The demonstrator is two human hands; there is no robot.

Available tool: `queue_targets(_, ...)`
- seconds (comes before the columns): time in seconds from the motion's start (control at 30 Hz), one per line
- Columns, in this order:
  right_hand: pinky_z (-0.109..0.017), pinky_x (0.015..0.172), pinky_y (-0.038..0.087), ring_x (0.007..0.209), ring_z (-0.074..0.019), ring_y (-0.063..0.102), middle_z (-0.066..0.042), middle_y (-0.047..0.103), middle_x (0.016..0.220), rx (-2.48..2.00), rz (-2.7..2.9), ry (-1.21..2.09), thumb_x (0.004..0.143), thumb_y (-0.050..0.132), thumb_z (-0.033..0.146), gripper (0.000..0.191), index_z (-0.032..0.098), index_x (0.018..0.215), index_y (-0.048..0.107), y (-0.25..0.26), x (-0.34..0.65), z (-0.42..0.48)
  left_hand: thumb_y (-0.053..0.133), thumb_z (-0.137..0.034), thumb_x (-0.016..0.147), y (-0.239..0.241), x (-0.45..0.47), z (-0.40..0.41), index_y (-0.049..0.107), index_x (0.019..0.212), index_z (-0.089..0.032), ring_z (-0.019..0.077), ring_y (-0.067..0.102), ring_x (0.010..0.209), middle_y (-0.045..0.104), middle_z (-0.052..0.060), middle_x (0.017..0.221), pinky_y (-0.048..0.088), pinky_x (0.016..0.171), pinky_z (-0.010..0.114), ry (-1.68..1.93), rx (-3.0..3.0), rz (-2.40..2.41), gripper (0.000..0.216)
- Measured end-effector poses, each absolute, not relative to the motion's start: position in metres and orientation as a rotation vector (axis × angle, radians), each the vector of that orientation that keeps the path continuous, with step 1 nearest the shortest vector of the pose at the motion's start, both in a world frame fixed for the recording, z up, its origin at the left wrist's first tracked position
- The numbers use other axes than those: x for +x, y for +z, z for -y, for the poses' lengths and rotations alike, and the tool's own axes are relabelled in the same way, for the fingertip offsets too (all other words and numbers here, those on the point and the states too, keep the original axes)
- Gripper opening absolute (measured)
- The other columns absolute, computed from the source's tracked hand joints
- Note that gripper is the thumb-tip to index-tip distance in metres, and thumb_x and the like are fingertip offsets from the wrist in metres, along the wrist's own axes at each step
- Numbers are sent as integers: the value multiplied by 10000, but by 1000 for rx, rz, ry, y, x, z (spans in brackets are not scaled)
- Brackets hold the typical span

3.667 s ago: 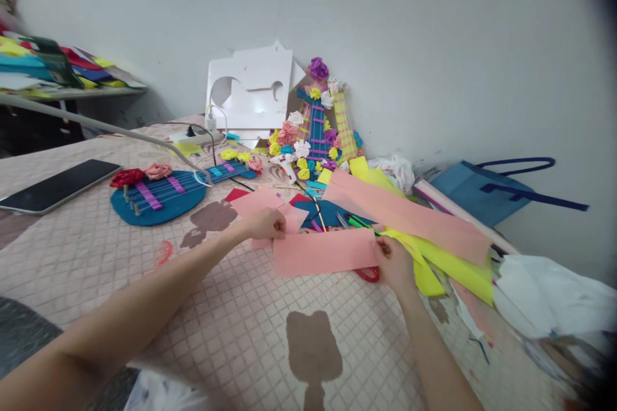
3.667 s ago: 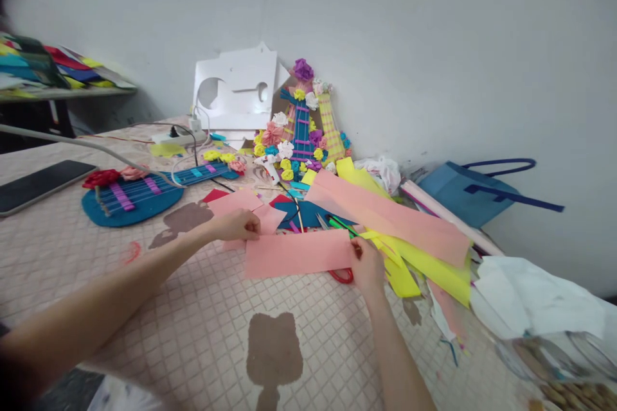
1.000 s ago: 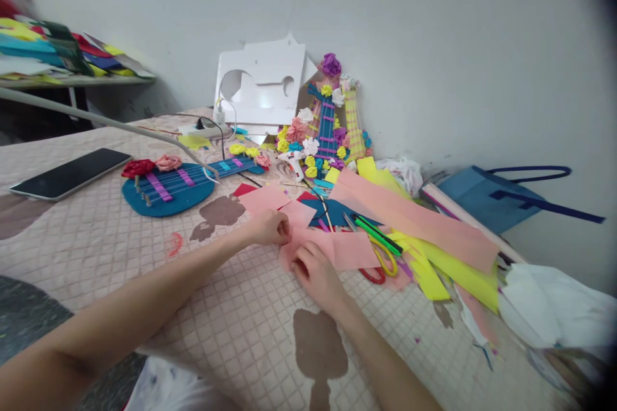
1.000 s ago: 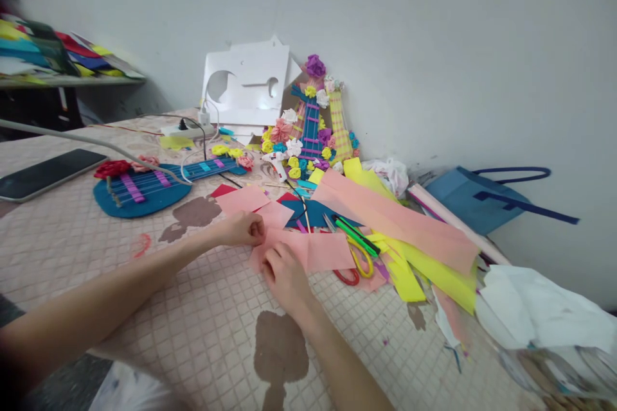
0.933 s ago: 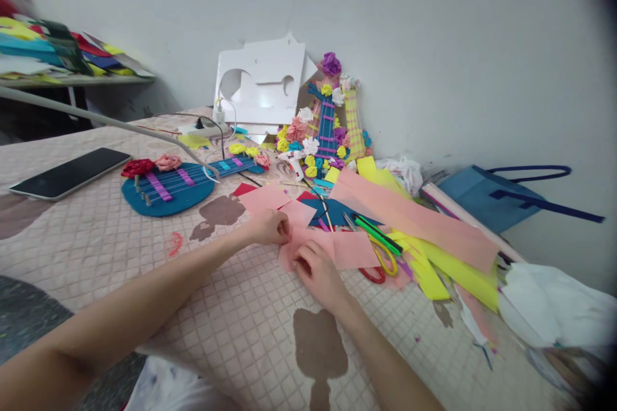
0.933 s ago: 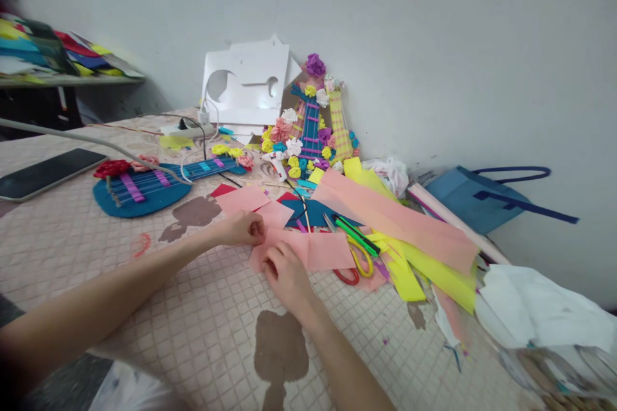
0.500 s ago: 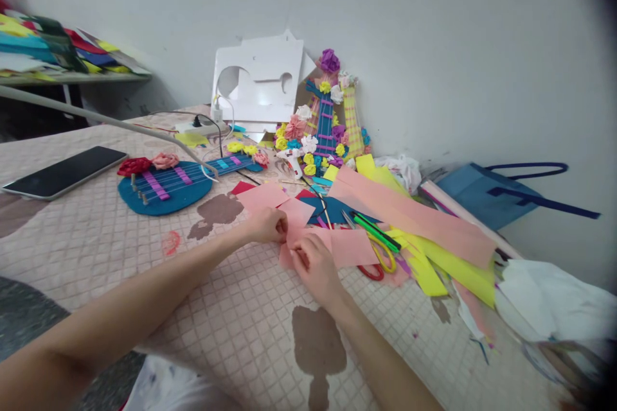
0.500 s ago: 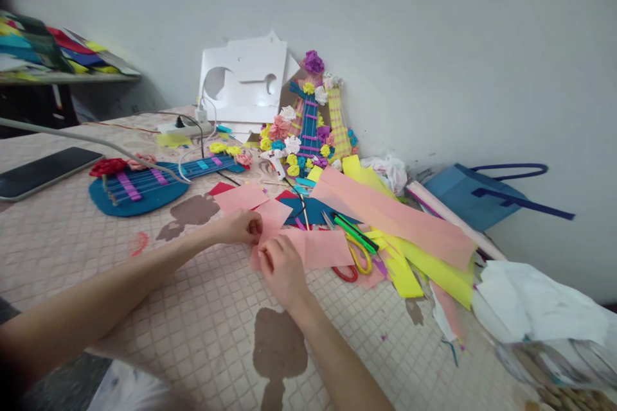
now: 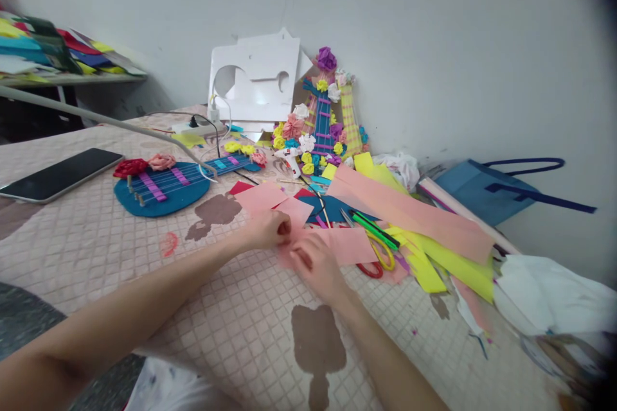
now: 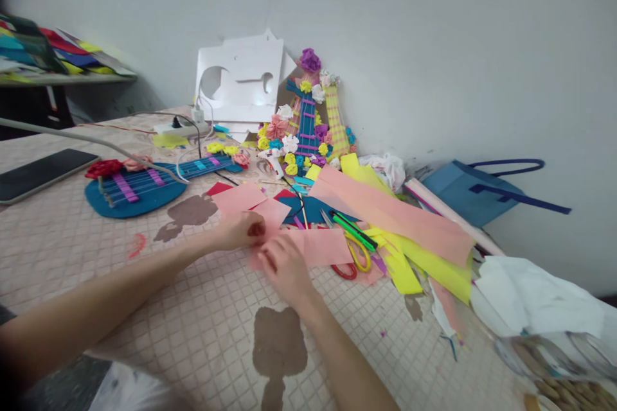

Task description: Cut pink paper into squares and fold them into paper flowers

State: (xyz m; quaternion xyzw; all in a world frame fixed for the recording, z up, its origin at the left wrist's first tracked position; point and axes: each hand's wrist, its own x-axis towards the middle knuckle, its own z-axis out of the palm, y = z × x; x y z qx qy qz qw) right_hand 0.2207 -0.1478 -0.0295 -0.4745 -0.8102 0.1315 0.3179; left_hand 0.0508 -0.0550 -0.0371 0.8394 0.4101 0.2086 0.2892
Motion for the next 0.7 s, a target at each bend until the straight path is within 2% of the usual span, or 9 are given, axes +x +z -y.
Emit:
queue_targets(0.13, -313, 632, 427, 692, -186, 549, -46, 595, 791, -1546, 1788, 340, 854, 466, 266, 88, 209, 826, 527, -23, 257, 134, 628, -212, 604, -38, 52, 57, 614, 726, -155, 153, 565, 634, 640, 22, 703, 374, 532, 224, 525, 2234, -1091, 136)
queue_targets(0.3, -314, 613, 438, 657, -193, 592, -13, 614, 690, -1629, 1711, 491, 806, 527, 338, 133, 210, 829, 502, -36, 284, 123, 631, -230, 599, -42, 50, 52, 605, 750, -157, 150, 576, 640, 637, 17, 701, 384, 528, 215, 520, 2192, -1082, 169)
queue_targets(0.5, -305, 609, 447, 655, -185, 592, 14, 611, 720, -1616, 1589, 668, 709, 624, 285, 428, 194, 1084, 438, -47, 273, 120, 665, -206, 564, -45, 50, 51, 585, 805, -156, 147, 560, 607, 603, -2, 659, 377, 511, 222, 579, 2132, -1085, 259)
queue_targets(0.57, -302, 619, 449, 686, -186, 592, 4, 617, 758, -1585, 1555, 730, 689, 646, 287, 422, 199, 1058, 459, -45, 272, 121, 670, -202, 563, -44, 49, 50, 580, 832, -156, 141, 551, 599, 589, -8, 657, 383, 514, 225, 625, 2103, -1081, 287)
queue_targets(0.7, -288, 608, 448, 695, -181, 570, 4, 604, 740, -1486, 1520, 885, 679, 670, 338, 249, 201, 825, 522, -38, 271, 122, 631, -308, 676, -38, 47, 47, 565, 923, -151, 142, 564, 671, 604, 21, 763, 450, 602, 256, 772, 2011, -1072, 300)
